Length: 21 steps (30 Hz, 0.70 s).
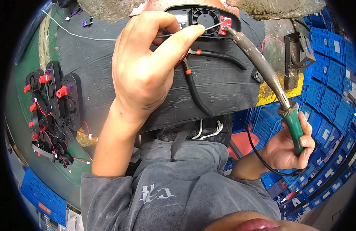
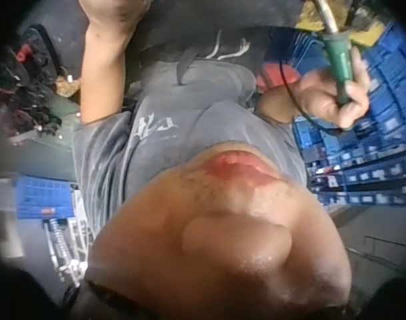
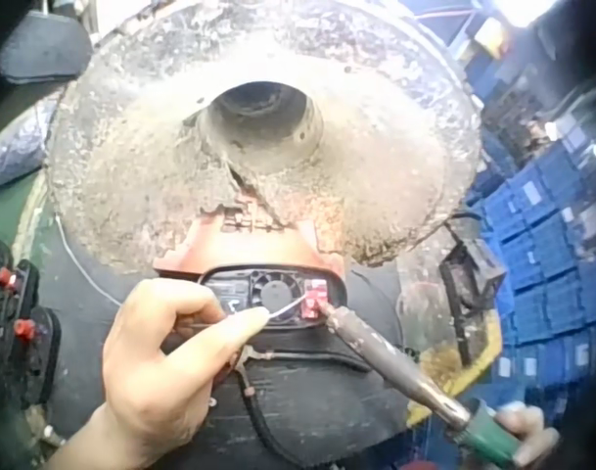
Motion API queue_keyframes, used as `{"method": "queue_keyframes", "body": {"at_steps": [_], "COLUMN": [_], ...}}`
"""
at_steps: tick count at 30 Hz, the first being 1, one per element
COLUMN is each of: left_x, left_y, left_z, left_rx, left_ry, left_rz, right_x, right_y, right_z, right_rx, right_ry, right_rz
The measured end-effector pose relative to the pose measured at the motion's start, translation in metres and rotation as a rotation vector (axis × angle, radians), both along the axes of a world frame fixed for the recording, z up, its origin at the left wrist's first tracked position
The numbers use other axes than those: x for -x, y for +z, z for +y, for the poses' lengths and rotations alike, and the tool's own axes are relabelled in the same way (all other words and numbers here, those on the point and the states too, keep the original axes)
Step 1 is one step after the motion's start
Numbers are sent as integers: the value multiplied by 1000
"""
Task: Soldering electrical wires to a small cooling fan and circuit board assembly on a factory production line.
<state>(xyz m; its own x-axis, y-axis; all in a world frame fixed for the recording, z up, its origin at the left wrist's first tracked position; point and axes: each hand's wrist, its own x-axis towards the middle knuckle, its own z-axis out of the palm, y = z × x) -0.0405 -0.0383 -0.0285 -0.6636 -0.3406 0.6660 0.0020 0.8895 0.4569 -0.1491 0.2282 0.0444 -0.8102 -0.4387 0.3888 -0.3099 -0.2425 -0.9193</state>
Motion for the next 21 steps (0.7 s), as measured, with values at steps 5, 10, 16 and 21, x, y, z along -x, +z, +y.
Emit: {"method": "queue_keyframes", "body": {"at_steps": [5, 10, 16, 21], "left_x": [0, 1, 2, 2], "left_y": [1, 0, -3, -5], "left_z": [1, 1, 0, -1], "left_rx": [-4, -12, 2, -4], "left_ry": [-5, -8, 5, 14], "left_rz": [-2, 3, 43, 50], "right_x": [0, -2, 0, 0], "right_y": [0, -1, -1, 0], "right_z": [2, 2, 2, 1], "right_rx": [-6, -62, -1, 0], "right_ry": [-17, -103, -12, -3], "right_rz": [-5, 33, 16, 5]}}
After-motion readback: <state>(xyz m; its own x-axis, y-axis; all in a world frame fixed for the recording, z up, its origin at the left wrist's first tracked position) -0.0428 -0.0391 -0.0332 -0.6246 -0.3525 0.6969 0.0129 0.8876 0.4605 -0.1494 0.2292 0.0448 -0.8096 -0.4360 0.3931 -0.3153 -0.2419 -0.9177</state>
